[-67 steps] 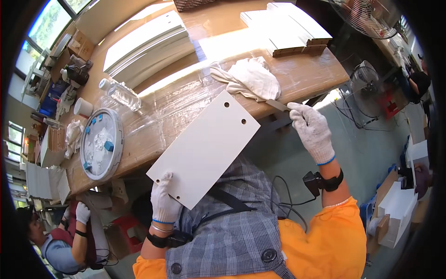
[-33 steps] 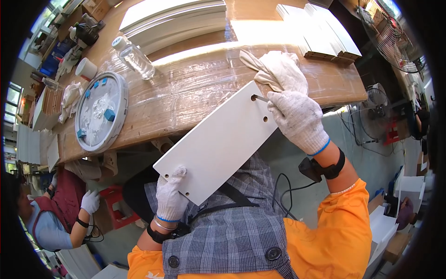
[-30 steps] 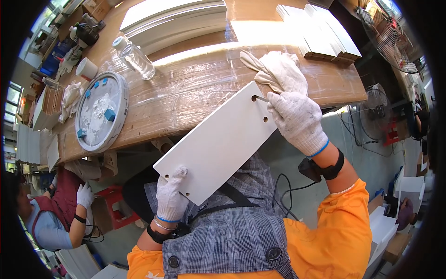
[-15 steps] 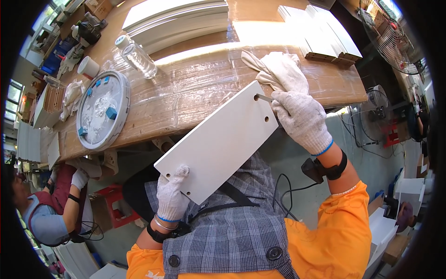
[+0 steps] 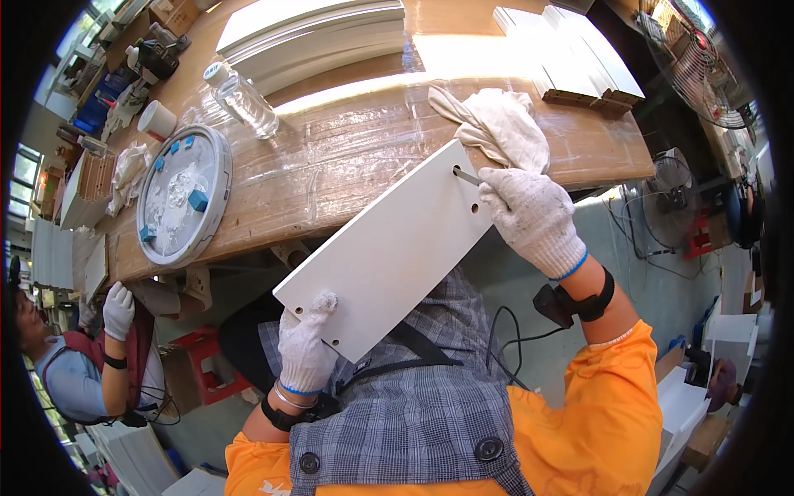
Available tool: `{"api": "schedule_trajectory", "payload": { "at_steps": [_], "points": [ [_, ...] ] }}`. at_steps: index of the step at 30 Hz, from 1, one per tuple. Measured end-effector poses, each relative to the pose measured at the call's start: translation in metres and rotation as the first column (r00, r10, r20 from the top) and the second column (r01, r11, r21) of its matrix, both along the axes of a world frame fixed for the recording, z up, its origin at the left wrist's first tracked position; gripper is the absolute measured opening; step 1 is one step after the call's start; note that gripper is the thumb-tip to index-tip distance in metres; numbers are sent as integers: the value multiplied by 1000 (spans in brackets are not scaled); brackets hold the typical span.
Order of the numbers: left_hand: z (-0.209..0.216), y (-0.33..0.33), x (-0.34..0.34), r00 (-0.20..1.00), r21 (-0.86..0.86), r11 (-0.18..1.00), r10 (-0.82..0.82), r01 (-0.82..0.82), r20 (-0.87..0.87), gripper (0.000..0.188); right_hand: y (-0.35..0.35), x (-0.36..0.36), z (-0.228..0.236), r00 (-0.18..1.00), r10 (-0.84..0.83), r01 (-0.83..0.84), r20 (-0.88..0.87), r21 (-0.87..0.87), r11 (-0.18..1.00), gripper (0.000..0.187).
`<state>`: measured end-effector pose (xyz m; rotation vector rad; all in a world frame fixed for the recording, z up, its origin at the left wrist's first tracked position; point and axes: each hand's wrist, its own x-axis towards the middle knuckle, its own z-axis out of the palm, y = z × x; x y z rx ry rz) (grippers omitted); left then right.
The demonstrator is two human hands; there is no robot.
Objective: Polishing or wiping down the surface and edges of white pre-drilled furniture panels using a small sponge block or sandpaper block.
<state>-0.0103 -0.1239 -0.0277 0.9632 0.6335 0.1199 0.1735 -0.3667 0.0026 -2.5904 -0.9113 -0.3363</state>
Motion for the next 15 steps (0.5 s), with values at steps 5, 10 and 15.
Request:
{"api": "schedule_trajectory", "payload": {
  "at_steps": [5, 10, 15],
  "points": [
    [0, 1, 0, 1000, 15, 1000, -27, 26, 12, 32, -8, 3, -6, 998, -56, 53, 19, 147, 988, 16],
    [-1, 1, -1, 999, 20, 1000, -15, 14, 30, 34, -6, -1, -4, 996, -62, 71, -66, 143, 987, 17],
    [11, -1, 0, 998, 96, 994, -63, 61, 19, 37, -29, 0, -2, 993, -108, 118, -54, 236, 965, 19]
  ]
}}
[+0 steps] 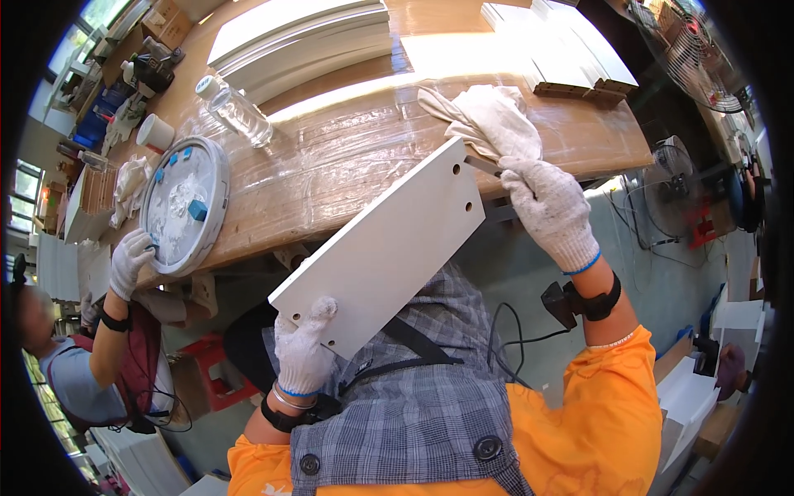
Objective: Polishing or wiping down the surface and edges of white pre-drilled furniture panels using a small sponge block or sandpaper block.
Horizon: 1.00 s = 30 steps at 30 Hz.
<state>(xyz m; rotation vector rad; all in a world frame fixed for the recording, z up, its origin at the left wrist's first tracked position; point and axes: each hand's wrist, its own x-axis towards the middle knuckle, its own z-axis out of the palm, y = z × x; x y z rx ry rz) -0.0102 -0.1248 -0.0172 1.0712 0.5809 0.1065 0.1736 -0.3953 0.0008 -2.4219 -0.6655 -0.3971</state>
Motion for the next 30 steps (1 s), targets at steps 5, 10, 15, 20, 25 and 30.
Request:
{"api": "schedule_trajectory", "payload": {
  "at_steps": [5, 10, 15, 20, 25, 30],
  "points": [
    [9, -7, 13, 911, 619, 766, -365, 176, 193, 46, -84, -10, 9, 924, -383, 367, -10, 312, 877, 21],
    [50, -34, 59, 117, 939, -131, -988, -319, -98, 44, -163, -47, 15, 779, -612, 597, -134, 455, 661, 25],
    [51, -68, 71, -68, 933, -128, -985, -336, -160, 44, -184, -71, 11, 724, -658, 654, -206, 507, 561, 26],
    [34, -43, 69, 114, 965, 228, -970, 129, 214, 42, -181, -75, -2, 735, -610, 660, -295, 519, 544, 28],
    [1, 4, 22, 909, 357, 897, -354, 262, 222, 38, -147, -62, -24, 846, -412, 532, -338, 490, 690, 26],
    [-32, 39, -4, 992, -102, 989, 114, -109, 44, 35, -98, -55, -29, 906, -183, 373, -383, 511, 774, 25]
  ]
}}
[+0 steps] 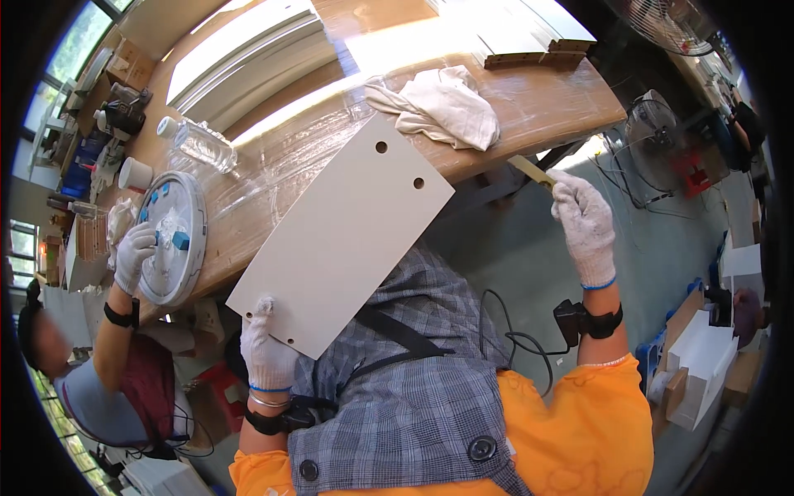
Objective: Polishing or wiping down the surface and edges of white pre-drilled furniture panels using a small sponge block or sandpaper block.
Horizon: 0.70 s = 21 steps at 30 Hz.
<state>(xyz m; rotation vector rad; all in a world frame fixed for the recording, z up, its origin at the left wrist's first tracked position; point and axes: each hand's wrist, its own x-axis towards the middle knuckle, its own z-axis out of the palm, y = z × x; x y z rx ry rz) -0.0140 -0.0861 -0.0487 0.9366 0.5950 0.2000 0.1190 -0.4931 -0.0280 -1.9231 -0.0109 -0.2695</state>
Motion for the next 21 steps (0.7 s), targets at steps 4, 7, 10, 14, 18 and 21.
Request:
{"api": "schedule_trajectory", "payload": {
  "at_steps": [4, 7, 10, 14, 18, 21],
  "points": [
    [-14, 5, -12, 998, -280, 958, 48, -54, -30, 35, 34, 5, -3, 987, 157, -158, -31, -53, 986, 26],
    [-19, 4, -16, 998, -358, 931, 65, -70, -26, 35, 56, 8, -2, 959, 280, -282, -41, -88, 955, 25],
    [-23, 3, -18, 997, -382, 921, 68, -77, -39, 34, 77, 13, -4, 951, 306, -309, -44, -121, 943, 24],
    [-21, -5, -12, 993, -319, 944, 58, -87, -101, 31, 97, 17, -3, 948, 315, -284, 56, -307, 909, 20],
    [-26, -4, -16, 996, -312, 948, 40, -64, -82, 32, 107, 17, -11, 960, 276, -250, 45, -310, 917, 19],
    [-22, -6, -14, 995, -302, 951, 43, -68, -89, 31, 110, 17, -14, 960, 264, -214, 97, -360, 908, 18]
  ]
}}
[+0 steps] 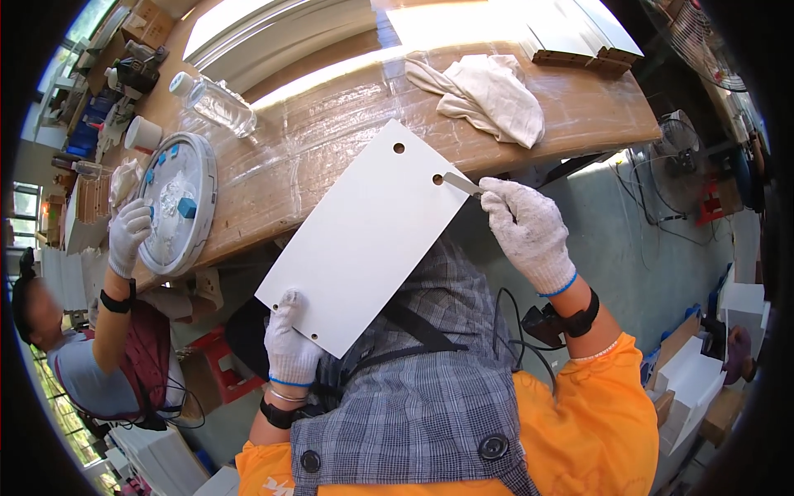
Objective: Polishing or wiping down the surface and edges of white pre-drilled furniture panels using a small sponge block or sandpaper block.
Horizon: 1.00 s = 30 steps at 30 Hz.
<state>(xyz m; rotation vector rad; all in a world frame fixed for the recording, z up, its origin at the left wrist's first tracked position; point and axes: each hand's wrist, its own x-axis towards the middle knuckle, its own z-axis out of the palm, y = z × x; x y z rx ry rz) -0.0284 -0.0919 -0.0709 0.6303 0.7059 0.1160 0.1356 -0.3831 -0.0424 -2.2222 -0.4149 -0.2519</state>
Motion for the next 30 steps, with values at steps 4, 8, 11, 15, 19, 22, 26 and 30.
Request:
{"api": "schedule_trajectory", "payload": {
  "at_steps": [4, 8, 11, 15, 19, 22, 26, 30],
  "points": [
    [3, -4, 0, 1000, 18, 1000, -4, 4, 16, 33, 4, -3, -7, 1000, -6, 5, 27, 10, 1000, 18],
    [2, -5, -3, 1000, 3, 1000, 10, -10, 13, 33, 8, -6, -10, 995, -10, 21, 99, -105, 994, 18],
    [5, -7, -2, 1000, -4, 1000, 18, -18, -20, 32, 10, -7, -13, 994, -10, 24, 108, -125, 992, 19],
    [6, -9, -2, 1000, 6, 1000, 17, -16, -24, 32, 11, -8, -20, 998, -14, 17, 65, -44, 999, 19],
    [9, -9, -2, 1000, 56, 998, -2, 3, -17, 32, 5, -7, -27, 979, -18, 47, -201, 141, 989, 20],
    [11, -10, -2, 1000, 63, 998, -13, 14, -11, 33, 3, -7, -26, 981, -39, 69, -191, 153, 986, 20],
    [12, -11, -2, 1000, 67, 998, -4, 5, -12, 34, 5, -6, -25, 997, -15, 13, 74, 26, 1000, 20],
    [10, -10, -4, 1000, 61, 998, 0, 1, -6, 34, 5, -4, -17, 966, 99, -47, 237, -216, 975, 31]
  ]
}}
